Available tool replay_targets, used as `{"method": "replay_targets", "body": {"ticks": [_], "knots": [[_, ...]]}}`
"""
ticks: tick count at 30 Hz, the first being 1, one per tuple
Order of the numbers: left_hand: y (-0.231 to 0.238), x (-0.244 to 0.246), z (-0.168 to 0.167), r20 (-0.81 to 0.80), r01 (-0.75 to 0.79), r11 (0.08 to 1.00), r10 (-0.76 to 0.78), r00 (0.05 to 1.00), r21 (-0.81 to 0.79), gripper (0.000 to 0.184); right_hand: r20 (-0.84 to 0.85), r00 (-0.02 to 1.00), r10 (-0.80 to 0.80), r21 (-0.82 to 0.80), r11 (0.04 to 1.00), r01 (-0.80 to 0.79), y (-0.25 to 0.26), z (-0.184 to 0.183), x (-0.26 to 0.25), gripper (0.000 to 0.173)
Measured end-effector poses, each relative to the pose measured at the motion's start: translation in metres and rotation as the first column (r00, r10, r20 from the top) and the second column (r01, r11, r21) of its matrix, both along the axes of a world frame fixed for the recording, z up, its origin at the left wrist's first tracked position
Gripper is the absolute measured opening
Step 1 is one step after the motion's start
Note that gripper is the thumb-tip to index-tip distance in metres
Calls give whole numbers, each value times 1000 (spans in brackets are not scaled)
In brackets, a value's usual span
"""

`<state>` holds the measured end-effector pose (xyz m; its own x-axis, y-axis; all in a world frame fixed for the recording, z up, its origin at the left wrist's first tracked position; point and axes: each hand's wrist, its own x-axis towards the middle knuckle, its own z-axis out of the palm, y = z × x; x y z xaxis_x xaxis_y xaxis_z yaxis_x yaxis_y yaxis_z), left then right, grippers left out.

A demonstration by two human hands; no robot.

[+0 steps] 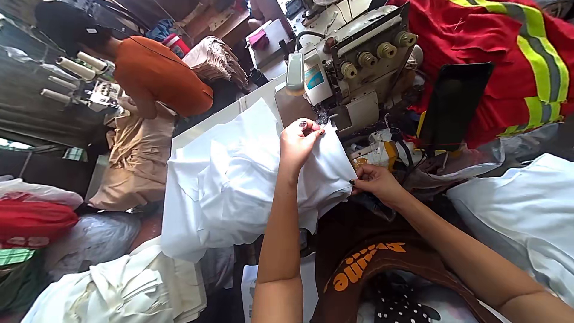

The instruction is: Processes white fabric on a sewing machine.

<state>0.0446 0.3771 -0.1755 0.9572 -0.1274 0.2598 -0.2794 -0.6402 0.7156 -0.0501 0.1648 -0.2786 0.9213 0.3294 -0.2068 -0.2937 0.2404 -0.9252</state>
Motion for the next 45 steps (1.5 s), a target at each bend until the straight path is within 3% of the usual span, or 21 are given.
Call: {"method": "replay_targets", "body": {"ticks": [7,12,16,19,21,25,30,32,36,38,41,45], "knots": [[-3,4,1,7,-52,999,52,999,12,11,-33,999,-27,34,999,28,3,-1,1,23],[-8,-3,-7,226,-65,984,27,974,163,10,-38,999,9,47,999,-7,2,8,-2,28],[-33,-29,-18,442,-250,853,24,897,459,19,-20,999,51,65,997,-49,1,8,-6,53],[-57,-50,-38,475,-382,732,90,875,564,34,47,996,79,64,995,-82,-2,4,-11,36],[-64,-54,-49,479,-430,693,137,867,579,41,76,993,86,68,993,-92,-3,4,-12,21],[-69,-51,-51,455,-442,689,180,872,574,45,104,993,63,51,996,-68,-3,7,-11,17],[-61,-42,-50,512,-433,794,182,839,427,28,117,993,-19,43,999,15,2,16,-8,47],[-51,-36,-47,465,-369,842,164,870,393,31,162,985,-54,46,998,48,5,17,-3,57],[-25,-15,-23,181,-192,891,127,975,411,39,298,951,-86,-31,995,100,14,29,20,62],[-13,11,-17,69,-150,911,134,989,383,37,374,923,-94,-90,986,137,19,34,36,58],[-7,43,-5,-64,-135,879,184,981,458,39,483,871,-88,-197,958,206,28,38,60,38],[-1,75,-11,97,-200,858,175,980,473,39,583,804,-117,-298,890,345,38,36,76,32]]}}
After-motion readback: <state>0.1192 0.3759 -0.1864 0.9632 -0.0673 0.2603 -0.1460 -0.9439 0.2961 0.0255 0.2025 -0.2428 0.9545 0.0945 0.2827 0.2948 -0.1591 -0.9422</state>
